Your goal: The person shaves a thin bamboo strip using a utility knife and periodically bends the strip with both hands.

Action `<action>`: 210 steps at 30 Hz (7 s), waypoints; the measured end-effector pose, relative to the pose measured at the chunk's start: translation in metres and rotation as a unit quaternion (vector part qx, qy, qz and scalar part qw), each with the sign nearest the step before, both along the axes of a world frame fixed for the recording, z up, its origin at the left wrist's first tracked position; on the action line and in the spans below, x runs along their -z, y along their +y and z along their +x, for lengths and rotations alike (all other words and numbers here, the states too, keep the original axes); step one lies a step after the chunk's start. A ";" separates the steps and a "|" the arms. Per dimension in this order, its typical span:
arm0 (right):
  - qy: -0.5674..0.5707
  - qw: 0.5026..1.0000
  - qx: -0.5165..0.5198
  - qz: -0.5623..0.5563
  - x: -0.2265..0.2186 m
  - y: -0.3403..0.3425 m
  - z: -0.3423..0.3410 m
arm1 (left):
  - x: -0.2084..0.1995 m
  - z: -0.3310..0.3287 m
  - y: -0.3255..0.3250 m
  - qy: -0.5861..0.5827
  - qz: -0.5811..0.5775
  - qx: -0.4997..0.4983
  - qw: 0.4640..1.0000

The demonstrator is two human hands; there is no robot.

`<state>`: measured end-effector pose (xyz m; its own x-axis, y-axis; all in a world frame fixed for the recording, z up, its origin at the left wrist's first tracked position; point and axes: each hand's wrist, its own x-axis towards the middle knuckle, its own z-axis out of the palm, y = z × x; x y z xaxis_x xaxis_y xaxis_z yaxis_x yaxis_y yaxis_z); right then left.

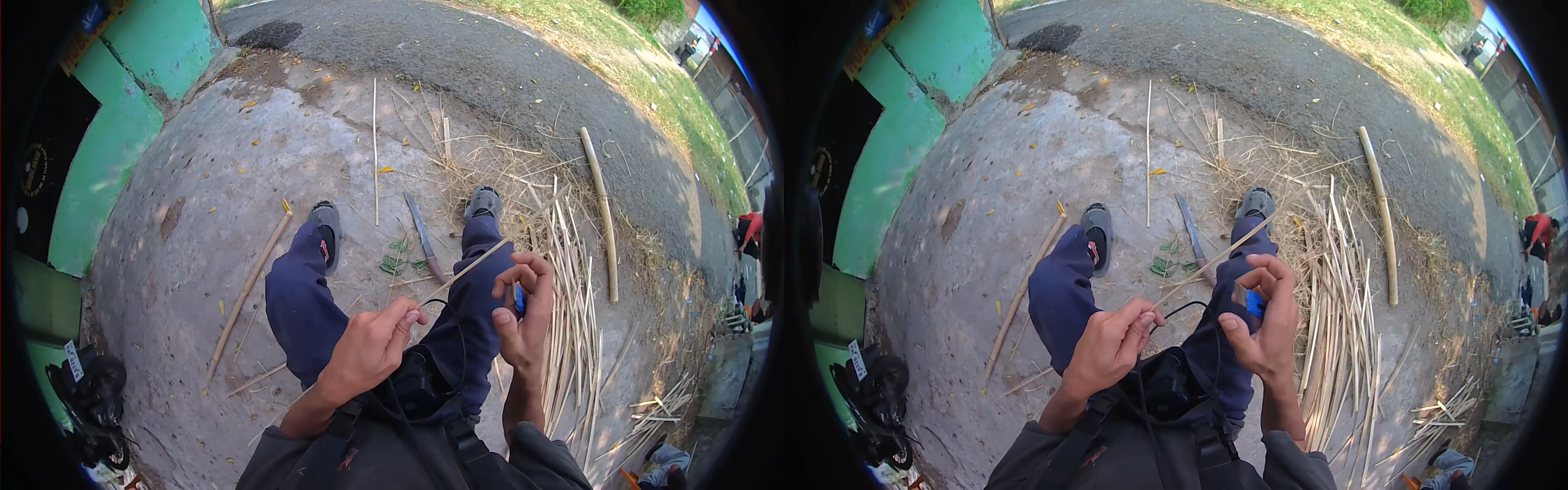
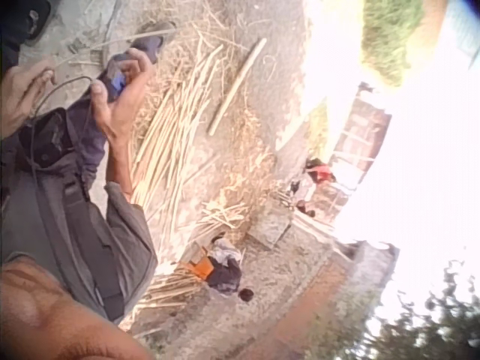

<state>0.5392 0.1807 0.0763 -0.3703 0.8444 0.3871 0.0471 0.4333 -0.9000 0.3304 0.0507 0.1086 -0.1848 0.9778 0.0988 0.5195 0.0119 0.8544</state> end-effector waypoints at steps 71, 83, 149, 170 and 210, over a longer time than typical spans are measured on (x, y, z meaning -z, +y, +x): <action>-0.146 0.971 -0.054 0.183 0.010 -0.027 -0.020 | -0.007 0.011 -0.020 -0.244 -0.111 0.055 0.962; 0.011 0.986 0.167 -0.008 0.009 0.030 -0.007 | 0.001 0.010 -0.034 -0.263 -0.105 0.056 0.958; -0.126 0.979 -0.100 0.125 0.004 -0.031 -0.036 | -0.007 0.014 -0.017 -0.144 -0.031 -0.012 0.989; -0.152 0.971 -0.012 0.183 -0.011 -0.008 -0.032 | -0.010 0.015 -0.024 -0.072 0.018 -0.017 0.997; 0.186 0.980 0.048 -0.057 -0.009 0.035 -0.006 | -0.001 -0.013 -0.025 -0.064 -0.003 -0.063 0.996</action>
<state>0.5334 0.2154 0.0856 -0.1387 0.9140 0.3812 -0.2571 0.3385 -0.9052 0.3179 0.0257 0.1092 -0.3165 0.9467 0.0603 0.3999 0.0755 0.9135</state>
